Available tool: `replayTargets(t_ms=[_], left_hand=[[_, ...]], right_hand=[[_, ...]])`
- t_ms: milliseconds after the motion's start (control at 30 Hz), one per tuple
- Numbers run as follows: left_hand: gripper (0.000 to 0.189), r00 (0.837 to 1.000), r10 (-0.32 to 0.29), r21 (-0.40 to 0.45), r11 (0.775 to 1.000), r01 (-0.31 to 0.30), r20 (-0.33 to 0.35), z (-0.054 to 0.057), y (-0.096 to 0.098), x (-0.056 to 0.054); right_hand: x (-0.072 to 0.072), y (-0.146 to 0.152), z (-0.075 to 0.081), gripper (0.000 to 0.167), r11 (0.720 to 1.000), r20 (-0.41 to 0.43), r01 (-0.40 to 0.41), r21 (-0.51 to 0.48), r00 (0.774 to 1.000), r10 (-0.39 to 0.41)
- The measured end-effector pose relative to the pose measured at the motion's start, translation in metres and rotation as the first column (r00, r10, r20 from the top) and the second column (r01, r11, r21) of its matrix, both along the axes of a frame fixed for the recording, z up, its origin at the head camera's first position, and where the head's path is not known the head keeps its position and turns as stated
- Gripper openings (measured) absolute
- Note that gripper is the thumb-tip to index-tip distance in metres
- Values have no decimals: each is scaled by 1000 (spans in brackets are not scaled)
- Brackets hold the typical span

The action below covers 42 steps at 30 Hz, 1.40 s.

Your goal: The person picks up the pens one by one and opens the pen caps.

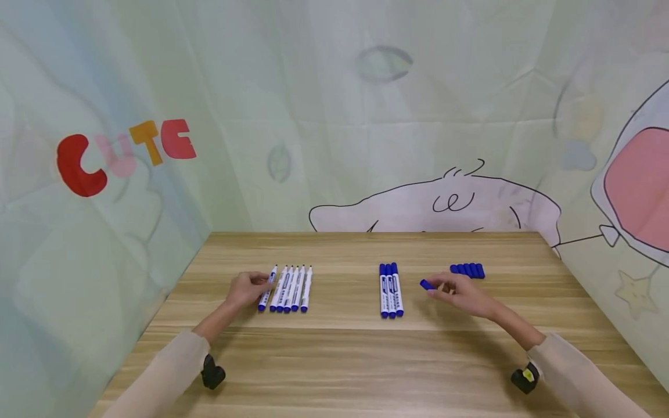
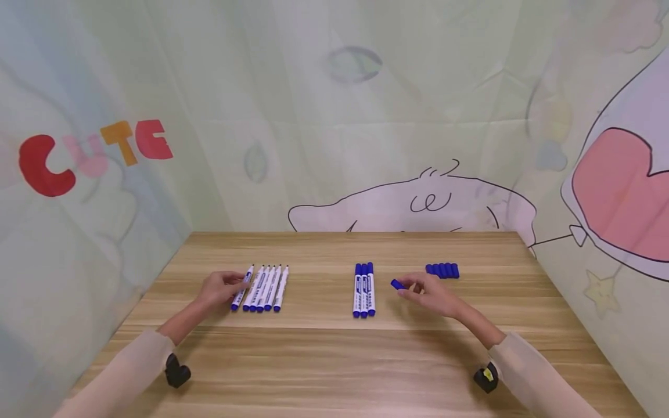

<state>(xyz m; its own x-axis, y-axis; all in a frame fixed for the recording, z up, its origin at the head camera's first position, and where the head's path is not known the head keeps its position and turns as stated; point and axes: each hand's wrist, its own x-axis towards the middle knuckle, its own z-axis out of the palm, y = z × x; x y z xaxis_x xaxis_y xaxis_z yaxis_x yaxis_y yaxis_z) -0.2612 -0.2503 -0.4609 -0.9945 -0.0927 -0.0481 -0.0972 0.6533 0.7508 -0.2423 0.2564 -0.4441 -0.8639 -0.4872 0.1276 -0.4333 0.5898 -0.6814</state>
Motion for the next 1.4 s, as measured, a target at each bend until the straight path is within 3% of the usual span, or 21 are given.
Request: replayTargets(t_ms=[167,400,633,833,1100,1400], left_hand=[[37,999,-27,-29,999,26,-41,-1,1,0],[36,998,-37,-50,998,35,-42,-2,1,1],[32,993,-76,-63,996,71,-94,-3,3,0],[32,993,-84,-100,992,76,-84,-2,6,0],[37,998,-50,-105,993,46,-31,12,11,5],[38,993,-113,-75,991,110,-45,27,28,11]], right_hand=[[1,1,1,27,1000,44,5,0,999,-5],[1,1,1,30,1000,51,14,2,999,-14],[1,2,1,32,1000,69,17,-16,997,-16],[2,3,0,32,1000,75,22,-19,997,-20],[2,6,0,30,999,52,15,-37,999,-13],[2,9,2,31,998,83,14,-65,997,-8]])
